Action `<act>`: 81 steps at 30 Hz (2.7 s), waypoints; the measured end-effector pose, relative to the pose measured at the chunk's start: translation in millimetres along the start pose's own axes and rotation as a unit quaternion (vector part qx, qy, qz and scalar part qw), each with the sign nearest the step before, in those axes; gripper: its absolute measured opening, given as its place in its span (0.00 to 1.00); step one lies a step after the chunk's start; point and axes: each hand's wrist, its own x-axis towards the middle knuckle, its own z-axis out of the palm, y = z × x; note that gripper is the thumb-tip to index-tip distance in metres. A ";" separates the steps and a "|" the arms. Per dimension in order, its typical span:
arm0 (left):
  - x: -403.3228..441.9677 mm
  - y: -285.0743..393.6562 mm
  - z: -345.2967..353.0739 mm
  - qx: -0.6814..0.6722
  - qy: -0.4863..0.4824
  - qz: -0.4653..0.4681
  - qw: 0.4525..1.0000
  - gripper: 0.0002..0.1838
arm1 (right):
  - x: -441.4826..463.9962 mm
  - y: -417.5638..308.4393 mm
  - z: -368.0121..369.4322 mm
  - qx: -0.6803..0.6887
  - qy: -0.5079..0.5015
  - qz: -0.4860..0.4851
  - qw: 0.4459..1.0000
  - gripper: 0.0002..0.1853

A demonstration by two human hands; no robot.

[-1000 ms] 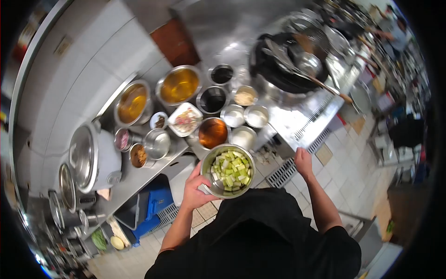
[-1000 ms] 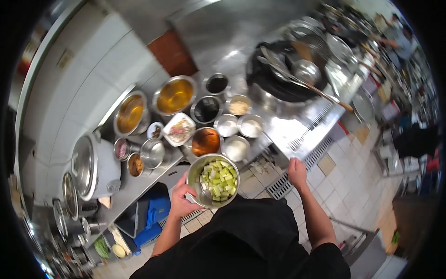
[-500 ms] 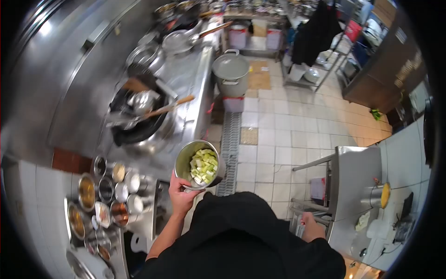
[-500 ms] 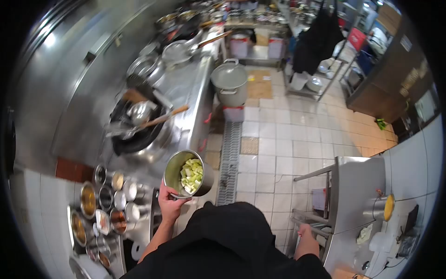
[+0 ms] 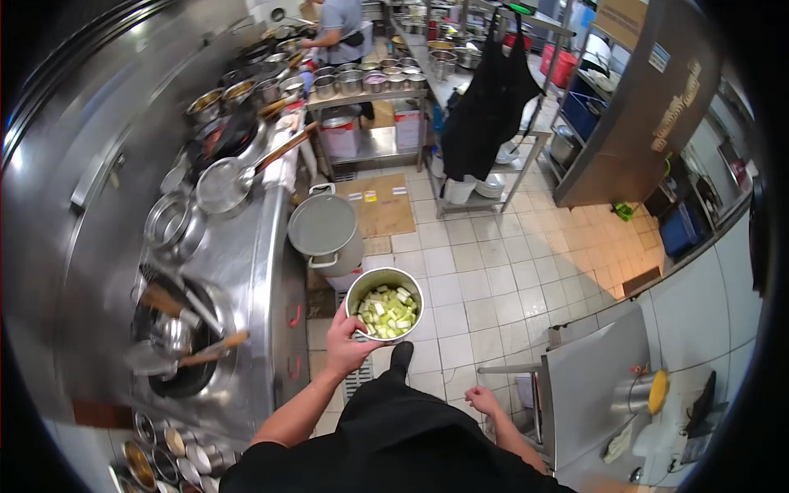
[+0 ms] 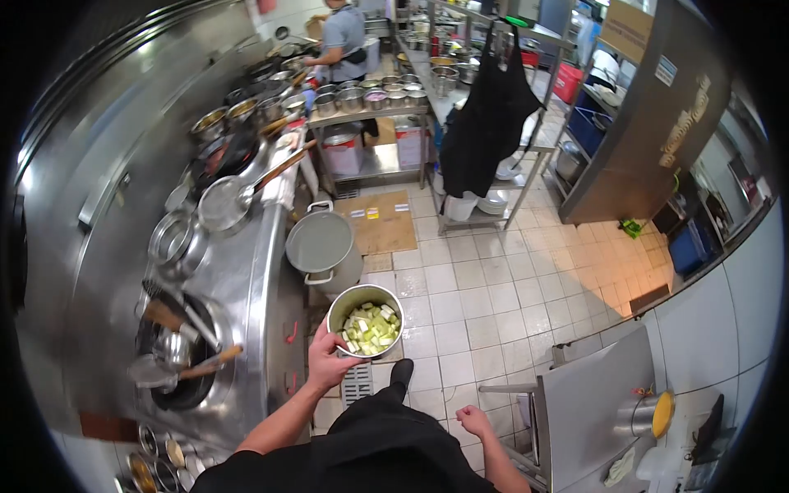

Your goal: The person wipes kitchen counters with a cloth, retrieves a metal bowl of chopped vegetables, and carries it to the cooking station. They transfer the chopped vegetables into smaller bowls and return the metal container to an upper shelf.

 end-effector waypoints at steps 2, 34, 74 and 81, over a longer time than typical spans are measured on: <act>52.6 11.1 31.2 0.021 -0.017 0.014 1.000 0.24 | 11.8 -16.2 -33.8 0.049 0.022 0.025 0.998 0.15; 603.6 73.8 773.0 -0.167 -0.380 0.001 0.910 0.26 | 326.7 -246.6 -782.8 0.116 0.250 -0.080 0.958 0.20; 1347.7 -170.3 1098.4 0.159 0.305 -0.208 0.916 0.29 | 1091.8 -727.9 -1423.2 -0.165 -0.111 -0.176 0.964 0.27; 1553.5 -206.0 1107.7 0.116 0.243 -0.177 0.947 0.29 | 1227.5 -803.9 -1454.2 -0.046 -0.112 -0.114 0.986 0.21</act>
